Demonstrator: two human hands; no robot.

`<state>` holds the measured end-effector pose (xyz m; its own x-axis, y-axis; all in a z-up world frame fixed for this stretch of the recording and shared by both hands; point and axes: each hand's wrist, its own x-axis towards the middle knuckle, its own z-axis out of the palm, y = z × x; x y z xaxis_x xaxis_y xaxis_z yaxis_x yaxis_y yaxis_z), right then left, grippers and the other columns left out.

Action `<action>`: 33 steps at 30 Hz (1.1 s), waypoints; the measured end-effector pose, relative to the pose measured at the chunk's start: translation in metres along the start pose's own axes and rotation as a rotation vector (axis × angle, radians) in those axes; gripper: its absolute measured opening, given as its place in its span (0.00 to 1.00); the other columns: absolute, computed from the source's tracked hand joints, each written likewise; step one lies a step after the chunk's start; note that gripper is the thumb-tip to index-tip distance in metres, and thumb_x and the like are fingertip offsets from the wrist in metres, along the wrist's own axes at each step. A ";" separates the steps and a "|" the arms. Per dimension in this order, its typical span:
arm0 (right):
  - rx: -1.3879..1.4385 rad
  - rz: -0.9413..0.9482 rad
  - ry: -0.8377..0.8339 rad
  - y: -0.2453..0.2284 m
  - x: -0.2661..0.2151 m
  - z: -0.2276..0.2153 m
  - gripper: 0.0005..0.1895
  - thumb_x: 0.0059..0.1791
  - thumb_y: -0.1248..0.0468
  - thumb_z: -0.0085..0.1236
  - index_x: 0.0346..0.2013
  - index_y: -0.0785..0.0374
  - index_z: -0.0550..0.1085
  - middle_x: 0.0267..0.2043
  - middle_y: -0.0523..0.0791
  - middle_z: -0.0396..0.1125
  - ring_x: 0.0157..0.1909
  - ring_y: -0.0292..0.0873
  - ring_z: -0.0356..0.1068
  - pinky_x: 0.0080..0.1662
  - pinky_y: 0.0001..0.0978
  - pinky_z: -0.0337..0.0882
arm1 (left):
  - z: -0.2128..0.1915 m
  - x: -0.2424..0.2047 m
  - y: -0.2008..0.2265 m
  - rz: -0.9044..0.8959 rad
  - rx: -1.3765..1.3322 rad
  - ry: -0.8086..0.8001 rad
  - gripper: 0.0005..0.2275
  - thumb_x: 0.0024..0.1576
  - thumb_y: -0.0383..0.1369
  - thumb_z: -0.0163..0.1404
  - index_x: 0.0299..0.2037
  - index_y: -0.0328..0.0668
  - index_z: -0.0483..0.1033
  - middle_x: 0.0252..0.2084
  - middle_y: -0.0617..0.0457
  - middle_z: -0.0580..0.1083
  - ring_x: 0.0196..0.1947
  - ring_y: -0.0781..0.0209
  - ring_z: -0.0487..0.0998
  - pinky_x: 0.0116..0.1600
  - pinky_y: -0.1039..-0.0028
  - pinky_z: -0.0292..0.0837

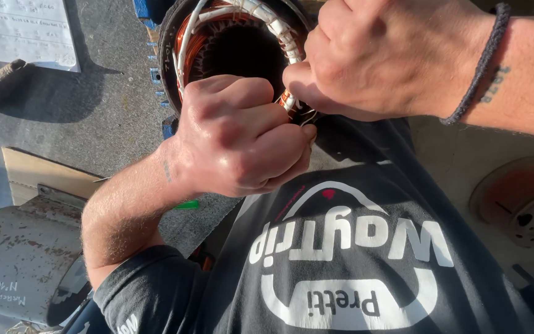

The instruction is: The person winds a thin white string around the copper coils of a motor stator to secure them. They repeatedly loop the string through the slots and pull it tight to hold the windings in place.

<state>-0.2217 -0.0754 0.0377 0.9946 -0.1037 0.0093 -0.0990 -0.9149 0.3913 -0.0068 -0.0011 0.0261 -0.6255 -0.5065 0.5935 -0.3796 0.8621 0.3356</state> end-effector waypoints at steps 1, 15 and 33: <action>0.010 0.031 0.012 0.001 0.000 -0.001 0.26 0.53 0.50 0.47 0.13 0.56 0.66 0.17 0.40 0.64 0.26 0.36 0.66 0.38 0.26 0.68 | 0.001 0.000 -0.001 -0.006 -0.026 0.006 0.19 0.55 0.27 0.63 0.20 0.47 0.61 0.21 0.60 0.63 0.24 0.61 0.66 0.27 0.68 0.61; -0.044 -0.196 -0.041 0.003 -0.001 -0.004 0.12 0.49 0.53 0.49 0.26 0.53 0.71 0.25 0.37 0.64 0.30 0.36 0.66 0.33 0.28 0.63 | -0.026 0.010 -0.025 0.212 -0.127 -0.228 0.11 0.52 0.33 0.63 0.25 0.47 0.71 0.21 0.61 0.63 0.24 0.63 0.69 0.26 0.72 0.62; -0.022 -0.361 -0.087 -0.009 -0.049 0.002 0.10 0.44 0.60 0.50 0.19 0.55 0.64 0.20 0.37 0.55 0.27 0.38 0.59 0.28 0.29 0.51 | 0.005 -0.021 -0.047 0.149 -0.438 -0.113 0.16 0.55 0.31 0.64 0.19 0.46 0.69 0.21 0.61 0.68 0.21 0.62 0.67 0.25 0.70 0.58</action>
<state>-0.2692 -0.0630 0.0321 0.9587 0.1907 -0.2110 0.2595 -0.8901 0.3747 0.0203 -0.0313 -0.0056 -0.7306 -0.3542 0.5837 0.0280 0.8387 0.5439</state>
